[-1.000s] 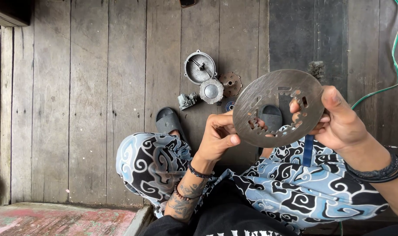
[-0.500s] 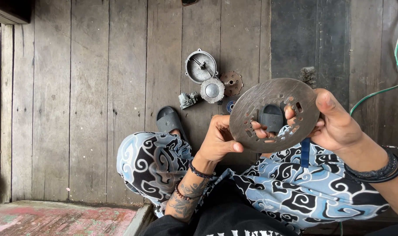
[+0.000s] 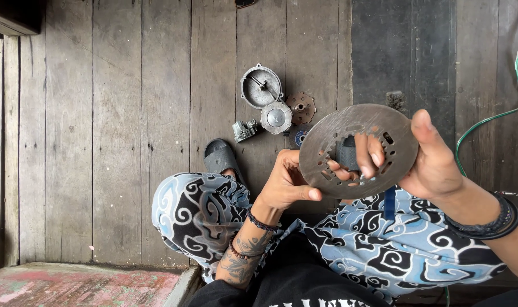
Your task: Manually cleaning and clearing debris from a motorcycle clutch plate using a grinding disc and a pick tool.
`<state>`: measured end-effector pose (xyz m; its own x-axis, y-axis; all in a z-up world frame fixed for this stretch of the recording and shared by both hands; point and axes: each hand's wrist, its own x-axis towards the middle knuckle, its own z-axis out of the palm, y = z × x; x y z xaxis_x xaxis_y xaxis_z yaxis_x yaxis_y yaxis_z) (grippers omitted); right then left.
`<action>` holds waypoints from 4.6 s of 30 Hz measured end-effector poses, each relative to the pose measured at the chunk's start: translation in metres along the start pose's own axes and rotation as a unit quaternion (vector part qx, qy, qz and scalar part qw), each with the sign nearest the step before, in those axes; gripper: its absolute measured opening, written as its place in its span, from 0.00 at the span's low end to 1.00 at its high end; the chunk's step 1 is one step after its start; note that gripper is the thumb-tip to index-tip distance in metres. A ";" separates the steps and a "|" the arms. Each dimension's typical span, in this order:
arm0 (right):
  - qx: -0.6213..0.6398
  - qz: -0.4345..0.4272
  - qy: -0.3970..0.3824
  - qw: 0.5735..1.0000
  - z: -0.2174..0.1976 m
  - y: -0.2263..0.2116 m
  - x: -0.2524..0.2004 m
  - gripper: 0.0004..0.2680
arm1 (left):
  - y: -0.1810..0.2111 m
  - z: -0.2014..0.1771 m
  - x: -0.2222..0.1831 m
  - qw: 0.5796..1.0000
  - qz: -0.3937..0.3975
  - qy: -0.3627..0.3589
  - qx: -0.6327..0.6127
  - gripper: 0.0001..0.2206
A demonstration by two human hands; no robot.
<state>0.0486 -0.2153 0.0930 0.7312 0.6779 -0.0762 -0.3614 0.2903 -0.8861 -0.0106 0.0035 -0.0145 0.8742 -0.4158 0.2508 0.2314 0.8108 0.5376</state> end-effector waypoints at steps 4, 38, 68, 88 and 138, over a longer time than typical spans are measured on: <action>-0.021 0.012 0.106 0.994 0.000 0.006 0.002 0.26 | 0.004 0.010 0.006 0.999 -0.035 -0.009 0.017 0.21; -0.355 -0.065 0.275 0.891 -0.081 -0.006 -0.001 0.22 | -0.074 -0.007 0.017 0.992 -0.089 0.054 0.076 0.23; -0.527 0.062 0.179 0.828 -0.096 0.015 -0.035 0.10 | -0.138 -0.281 -0.003 0.384 -0.120 0.208 0.891 0.20; -0.530 0.113 0.174 0.822 -0.104 0.028 -0.022 0.14 | -0.157 -0.305 -0.004 0.384 -0.103 0.187 0.898 0.20; -0.500 0.162 0.139 0.839 -0.115 0.046 -0.017 0.16 | -0.147 -0.296 0.009 0.422 -0.177 0.233 0.858 0.48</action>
<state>0.0859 -0.2915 0.0008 0.8450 0.3875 -0.3684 -0.0026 -0.6860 -0.7276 0.0896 0.0026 -0.3295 0.9961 0.0644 -0.0600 0.0820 -0.9265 0.3674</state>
